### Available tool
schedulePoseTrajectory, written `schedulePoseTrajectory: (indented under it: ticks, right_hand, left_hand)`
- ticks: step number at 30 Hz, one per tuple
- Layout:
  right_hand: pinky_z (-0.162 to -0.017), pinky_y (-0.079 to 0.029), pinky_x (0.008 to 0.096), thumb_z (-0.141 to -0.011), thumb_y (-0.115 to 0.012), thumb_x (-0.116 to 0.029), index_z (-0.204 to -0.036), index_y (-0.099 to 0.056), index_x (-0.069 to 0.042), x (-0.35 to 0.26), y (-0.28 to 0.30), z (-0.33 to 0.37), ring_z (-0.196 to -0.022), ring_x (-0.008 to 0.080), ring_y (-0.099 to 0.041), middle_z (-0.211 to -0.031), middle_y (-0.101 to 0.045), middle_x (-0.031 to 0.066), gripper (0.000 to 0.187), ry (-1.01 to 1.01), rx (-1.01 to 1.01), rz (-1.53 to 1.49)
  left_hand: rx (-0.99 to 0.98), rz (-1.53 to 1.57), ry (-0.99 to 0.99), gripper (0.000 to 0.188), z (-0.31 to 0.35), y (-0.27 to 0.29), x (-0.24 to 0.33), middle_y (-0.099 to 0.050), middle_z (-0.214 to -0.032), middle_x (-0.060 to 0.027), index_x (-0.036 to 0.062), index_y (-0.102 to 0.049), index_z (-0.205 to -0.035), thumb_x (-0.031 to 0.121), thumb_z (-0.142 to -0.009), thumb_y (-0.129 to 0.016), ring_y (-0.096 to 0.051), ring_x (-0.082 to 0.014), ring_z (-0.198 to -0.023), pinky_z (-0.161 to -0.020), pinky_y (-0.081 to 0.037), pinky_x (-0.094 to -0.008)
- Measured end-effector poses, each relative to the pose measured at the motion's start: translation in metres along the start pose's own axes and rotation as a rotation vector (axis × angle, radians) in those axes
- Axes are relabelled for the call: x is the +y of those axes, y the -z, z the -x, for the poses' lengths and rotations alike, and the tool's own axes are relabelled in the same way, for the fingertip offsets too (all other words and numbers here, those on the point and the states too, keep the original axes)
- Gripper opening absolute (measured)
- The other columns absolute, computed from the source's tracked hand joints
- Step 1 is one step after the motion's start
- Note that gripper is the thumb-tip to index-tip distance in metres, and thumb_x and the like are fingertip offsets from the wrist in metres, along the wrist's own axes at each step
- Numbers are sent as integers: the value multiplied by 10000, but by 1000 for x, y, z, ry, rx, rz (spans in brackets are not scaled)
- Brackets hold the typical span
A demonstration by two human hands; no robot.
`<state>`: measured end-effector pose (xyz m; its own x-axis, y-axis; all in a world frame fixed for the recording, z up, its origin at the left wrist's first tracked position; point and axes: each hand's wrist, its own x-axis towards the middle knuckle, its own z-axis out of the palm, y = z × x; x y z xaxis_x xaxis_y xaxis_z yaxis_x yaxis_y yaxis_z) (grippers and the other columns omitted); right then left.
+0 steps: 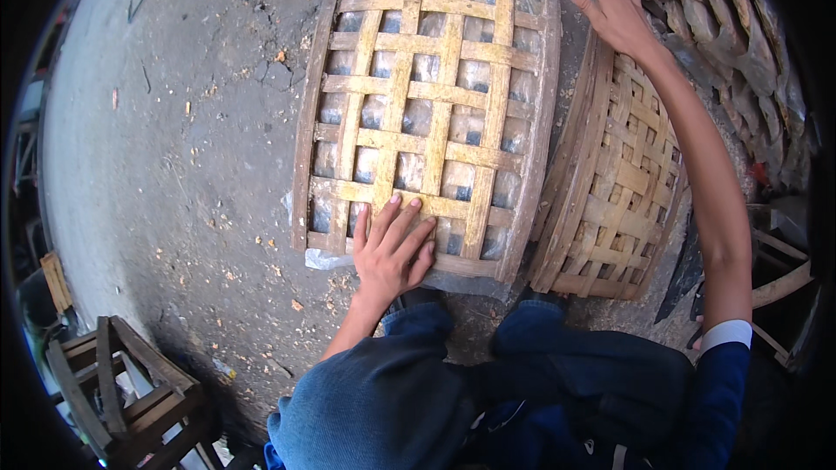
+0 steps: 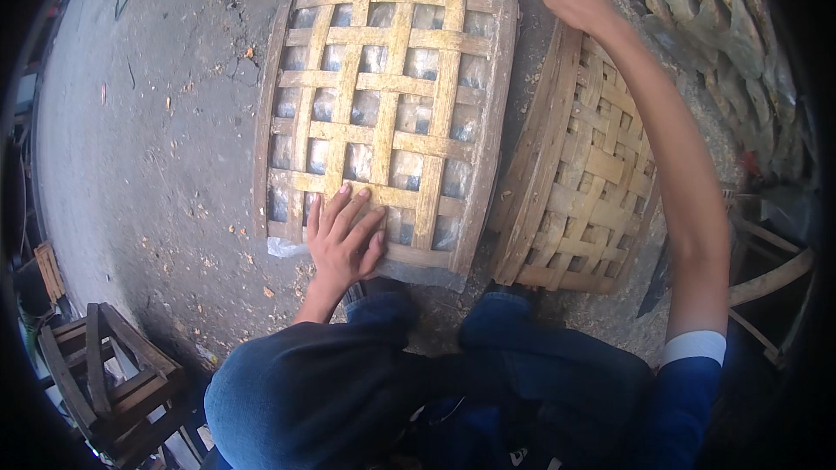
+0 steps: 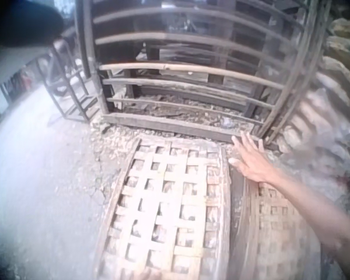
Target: The person assembles a woven wooden tray by placing a plastic sheet inside, then covers it with a black sheet. They handle multiple trays, stacking and adjusting them on the floor.
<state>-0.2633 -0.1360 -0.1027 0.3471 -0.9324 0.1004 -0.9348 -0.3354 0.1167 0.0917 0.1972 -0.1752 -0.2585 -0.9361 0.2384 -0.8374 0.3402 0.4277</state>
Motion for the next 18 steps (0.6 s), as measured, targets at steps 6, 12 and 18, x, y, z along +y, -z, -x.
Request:
schedulePoseTrajectory:
  ticks: [6, 12, 18]
  right_hand:
    - [-1280, -84, 593, -1043, -419, -588, -1642, -245, -184, -73, -15, 40, -1594, 263, -121, -1722, -153, 103, 743, 466, -9, -107]
    - [-1273, -47, 619, -1012, -425, -637, -1619, -311, -190, -178, 0, 88, -1595, 250, -131, -1710, -199, 113, 762, 870, -215, -300]
    - [-1282, -36, 595, -983, -402, -712, -1596, -357, -231, -233, 5, 102, -1589, 203, -148, -1700, -246, 69, 781, 1130, -239, -301]
  left_hand:
    - [-1, -7, -3, 298, 1, -2, -2, -680, -1341, -36, 224, -770, -1154, 293, -871, -707, -578, -275, -1330, -1215, -268, -529]
    - [-18, -17, -5, 311, -1, 1, -1, -681, -1336, -35, 216, -765, -1158, 289, -860, -715, -586, -275, -1317, -1209, -280, -542]
    - [-19, -15, 10, 320, 7, -3, -6, -680, -1332, -34, 210, -759, -1163, 299, -857, -723, -592, -272, -1308, -1203, -289, -566]
